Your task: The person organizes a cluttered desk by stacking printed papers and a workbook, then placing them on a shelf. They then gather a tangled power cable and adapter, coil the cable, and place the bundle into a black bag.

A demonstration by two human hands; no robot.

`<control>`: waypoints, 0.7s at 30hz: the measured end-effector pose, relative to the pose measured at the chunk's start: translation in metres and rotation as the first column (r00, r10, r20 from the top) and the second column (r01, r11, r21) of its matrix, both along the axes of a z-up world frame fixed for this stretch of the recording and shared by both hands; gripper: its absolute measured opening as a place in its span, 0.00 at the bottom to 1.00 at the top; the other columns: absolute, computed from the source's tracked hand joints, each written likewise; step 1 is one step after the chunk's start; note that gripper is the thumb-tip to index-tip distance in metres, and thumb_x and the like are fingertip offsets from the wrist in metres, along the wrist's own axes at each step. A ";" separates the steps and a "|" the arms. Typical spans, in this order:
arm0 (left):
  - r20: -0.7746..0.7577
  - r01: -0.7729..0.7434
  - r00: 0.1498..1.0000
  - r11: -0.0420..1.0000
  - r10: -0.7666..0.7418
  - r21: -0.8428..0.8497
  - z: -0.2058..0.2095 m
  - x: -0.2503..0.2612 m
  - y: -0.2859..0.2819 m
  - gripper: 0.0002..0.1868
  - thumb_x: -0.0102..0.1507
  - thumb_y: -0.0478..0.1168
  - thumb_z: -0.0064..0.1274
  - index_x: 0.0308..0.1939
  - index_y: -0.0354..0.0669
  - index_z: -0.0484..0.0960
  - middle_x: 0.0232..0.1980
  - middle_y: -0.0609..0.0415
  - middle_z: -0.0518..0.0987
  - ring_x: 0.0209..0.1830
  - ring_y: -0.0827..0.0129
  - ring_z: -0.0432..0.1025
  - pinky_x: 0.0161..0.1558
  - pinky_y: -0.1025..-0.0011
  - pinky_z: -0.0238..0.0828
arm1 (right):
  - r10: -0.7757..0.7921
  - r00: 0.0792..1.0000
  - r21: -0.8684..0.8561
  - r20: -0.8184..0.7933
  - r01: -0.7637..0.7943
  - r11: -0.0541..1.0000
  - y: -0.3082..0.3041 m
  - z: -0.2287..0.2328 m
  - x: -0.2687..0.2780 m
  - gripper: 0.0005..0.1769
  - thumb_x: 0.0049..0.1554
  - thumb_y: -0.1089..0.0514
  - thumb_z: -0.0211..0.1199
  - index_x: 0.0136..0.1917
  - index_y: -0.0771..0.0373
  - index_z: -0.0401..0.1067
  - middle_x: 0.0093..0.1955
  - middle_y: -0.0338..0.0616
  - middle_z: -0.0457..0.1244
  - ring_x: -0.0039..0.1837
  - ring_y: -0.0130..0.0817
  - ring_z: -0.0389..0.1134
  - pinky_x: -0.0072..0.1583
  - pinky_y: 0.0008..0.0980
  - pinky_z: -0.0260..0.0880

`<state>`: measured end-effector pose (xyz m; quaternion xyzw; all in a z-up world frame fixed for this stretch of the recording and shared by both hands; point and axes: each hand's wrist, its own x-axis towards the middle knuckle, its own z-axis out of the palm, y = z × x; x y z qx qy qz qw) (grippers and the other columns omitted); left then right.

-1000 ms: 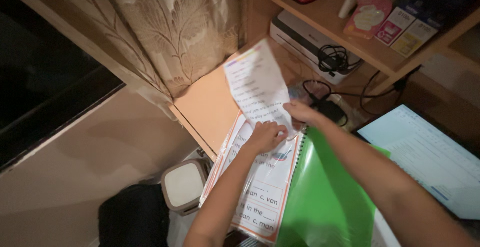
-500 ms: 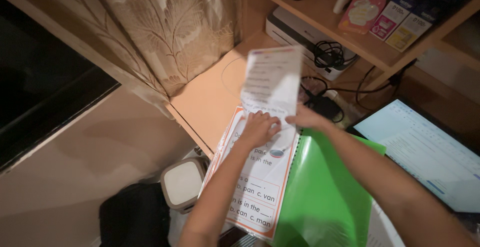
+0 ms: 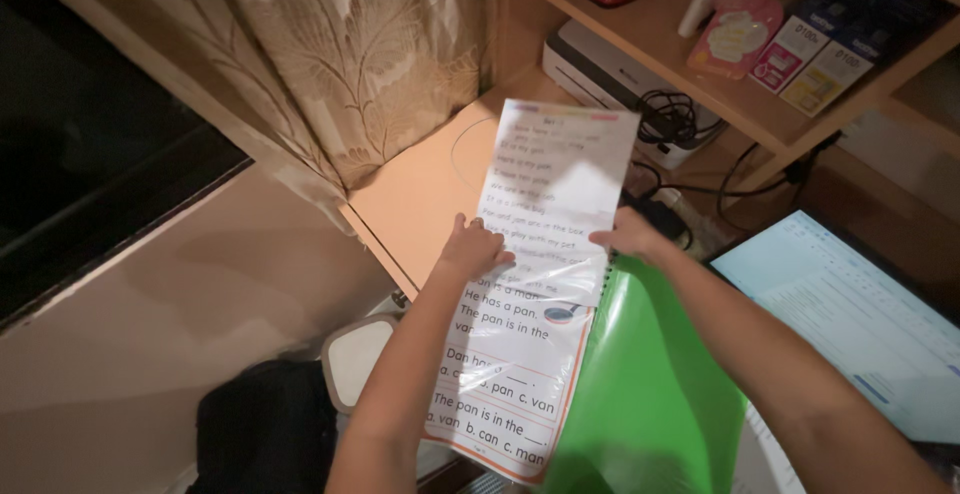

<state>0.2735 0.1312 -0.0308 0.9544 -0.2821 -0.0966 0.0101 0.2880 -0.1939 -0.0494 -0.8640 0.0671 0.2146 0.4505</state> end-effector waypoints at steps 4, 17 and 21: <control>0.018 -0.030 0.999 0.994 0.032 -0.105 0.002 0.000 0.002 0.24 0.66 0.61 0.46 0.41 0.47 0.87 0.41 0.53 0.83 0.59 0.57 0.69 0.68 0.38 0.42 | -0.022 0.999 -0.074 0.038 0.025 0.997 -0.017 -0.012 0.003 0.19 0.54 0.62 0.70 0.58 0.70 0.78 0.53 0.53 0.73 0.52 0.40 0.74 0.55 0.36 0.73; 0.102 -0.109 0.983 0.940 0.150 -0.324 -0.013 0.010 0.026 0.15 0.64 0.52 0.49 0.41 0.52 0.87 0.49 0.50 0.79 0.61 0.47 0.64 0.59 0.48 0.53 | 0.040 0.999 0.177 0.026 -0.044 0.983 -0.012 -0.019 0.000 0.22 0.50 0.64 0.70 0.58 0.70 0.76 0.53 0.48 0.74 0.54 0.38 0.75 0.56 0.37 0.75; 0.005 -0.177 0.982 0.922 0.190 -0.344 -0.031 0.012 0.028 0.10 0.65 0.50 0.50 0.42 0.55 0.85 0.50 0.54 0.79 0.61 0.51 0.65 0.62 0.49 0.54 | 0.181 0.983 0.141 -0.042 -0.173 0.975 -0.009 -0.014 -0.007 0.27 0.48 0.64 0.72 0.61 0.64 0.70 0.56 0.43 0.70 0.57 0.34 0.71 0.59 0.35 0.72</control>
